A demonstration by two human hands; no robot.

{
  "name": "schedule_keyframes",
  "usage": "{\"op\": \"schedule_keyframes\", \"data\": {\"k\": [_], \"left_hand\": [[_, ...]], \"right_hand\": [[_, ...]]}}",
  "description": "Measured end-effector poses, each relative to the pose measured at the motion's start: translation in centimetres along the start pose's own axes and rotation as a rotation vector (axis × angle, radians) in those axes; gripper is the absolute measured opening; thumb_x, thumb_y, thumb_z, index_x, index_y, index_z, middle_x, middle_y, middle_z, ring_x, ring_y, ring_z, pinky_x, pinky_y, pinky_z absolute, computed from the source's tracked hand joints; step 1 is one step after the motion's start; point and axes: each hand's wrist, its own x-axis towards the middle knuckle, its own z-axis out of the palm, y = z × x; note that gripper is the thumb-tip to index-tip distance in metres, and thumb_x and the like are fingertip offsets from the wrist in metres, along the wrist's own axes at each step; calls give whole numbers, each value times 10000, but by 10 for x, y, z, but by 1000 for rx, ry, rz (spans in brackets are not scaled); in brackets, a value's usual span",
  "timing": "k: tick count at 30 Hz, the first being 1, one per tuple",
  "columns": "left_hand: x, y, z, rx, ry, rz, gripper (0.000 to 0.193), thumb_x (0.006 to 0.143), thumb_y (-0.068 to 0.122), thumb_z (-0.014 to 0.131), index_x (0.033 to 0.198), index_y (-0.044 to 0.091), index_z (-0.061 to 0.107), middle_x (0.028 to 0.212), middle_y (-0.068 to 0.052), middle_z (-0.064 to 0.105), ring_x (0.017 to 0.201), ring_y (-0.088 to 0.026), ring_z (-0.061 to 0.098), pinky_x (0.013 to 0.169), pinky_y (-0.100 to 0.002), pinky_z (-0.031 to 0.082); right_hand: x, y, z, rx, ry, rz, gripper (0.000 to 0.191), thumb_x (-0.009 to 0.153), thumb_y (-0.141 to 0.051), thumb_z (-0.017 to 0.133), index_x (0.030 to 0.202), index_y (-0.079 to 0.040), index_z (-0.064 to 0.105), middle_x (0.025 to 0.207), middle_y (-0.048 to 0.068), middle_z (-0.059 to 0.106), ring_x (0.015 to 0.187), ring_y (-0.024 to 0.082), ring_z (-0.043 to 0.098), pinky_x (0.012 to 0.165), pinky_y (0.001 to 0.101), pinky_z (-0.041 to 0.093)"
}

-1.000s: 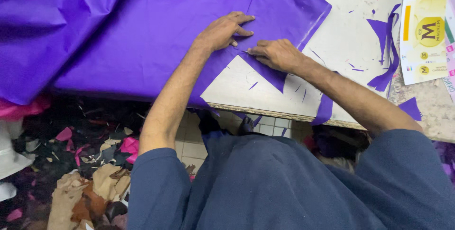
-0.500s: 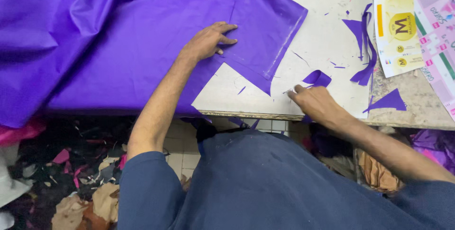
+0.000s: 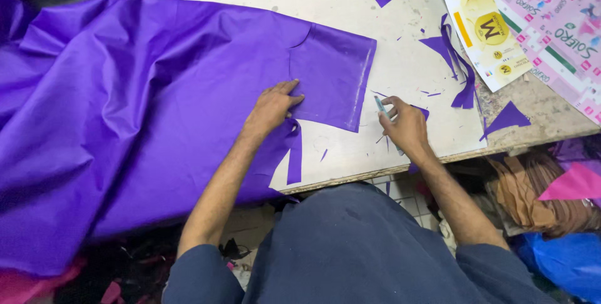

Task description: The person places a paper pattern on a large piece of purple fabric, aligns it, and cuts the fabric around the pattern using a utility knife. They repeat this process to cut multiple pieces from the fabric.

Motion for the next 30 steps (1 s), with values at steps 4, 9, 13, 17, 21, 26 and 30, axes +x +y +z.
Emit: {"op": "schedule_keyframes", "data": {"k": [4, 9, 13, 17, 21, 26, 30], "left_hand": [[4, 9, -3, 128, -10, 52, 555, 772, 153, 791, 1313, 89, 686, 1518, -187, 510, 1358, -328, 511, 1075, -500, 437], [30, 39, 10, 116, 77, 223, 586, 787, 258, 798, 1323, 73, 653, 1482, -171, 536, 1338, -306, 522, 1049, -515, 450], [64, 64, 30, -39, 63, 323, 644, 792, 341, 800, 1357, 73, 645, 1475, -160, 543, 1257, -302, 557, 965, -492, 478], [81, 70, 44, -90, 67, 318, 674, 798, 444, 820, 1345, 89, 650, 1421, -149, 558, 1228, -300, 565, 910, -503, 484], [82, 67, 48, -44, 15, 295, 732, 708, 476, 861, 1305, 98, 666, 1404, -132, 551, 1225, -282, 555, 913, -512, 493], [83, 67, 45, -88, -8, 268, 732, 680, 456, 890, 1304, 129, 690, 1406, -102, 544, 1218, -268, 548, 889, -498, 500], [85, 69, 44, -58, 5, 254, 728, 648, 471, 893, 1277, 155, 708, 1411, -110, 539, 1215, -277, 543, 860, -492, 504]], "right_hand": [[-5, -5, 29, 169, 177, 67, 318, 924, -124, 726, 1221, -24, 679, 747, 116, 722, 594, 204, 752, 518, 324, 563], [4, -15, 71, 136, 309, 110, 310, 948, -112, 717, 1235, -8, 658, 727, 125, 718, 573, 210, 745, 511, 331, 561], [12, -16, 90, -44, 392, 115, 318, 925, -115, 736, 1223, -17, 686, 811, 173, 731, 672, 290, 741, 605, 411, 568], [16, -15, 97, -205, 418, 46, 325, 905, -108, 752, 1209, -5, 702, 938, 217, 727, 808, 382, 722, 681, 480, 570], [23, -17, 94, -245, 328, 11, 294, 922, -93, 744, 1195, 7, 700, 942, 228, 726, 841, 409, 716, 721, 495, 570], [25, -17, 94, -127, 298, 101, 314, 912, -93, 732, 1204, 18, 693, 893, 236, 723, 797, 393, 724, 698, 487, 569], [-26, -32, 111, -144, 295, 151, 320, 924, -113, 714, 1218, 11, 689, 918, 251, 719, 775, 415, 714, 710, 501, 571]]}}
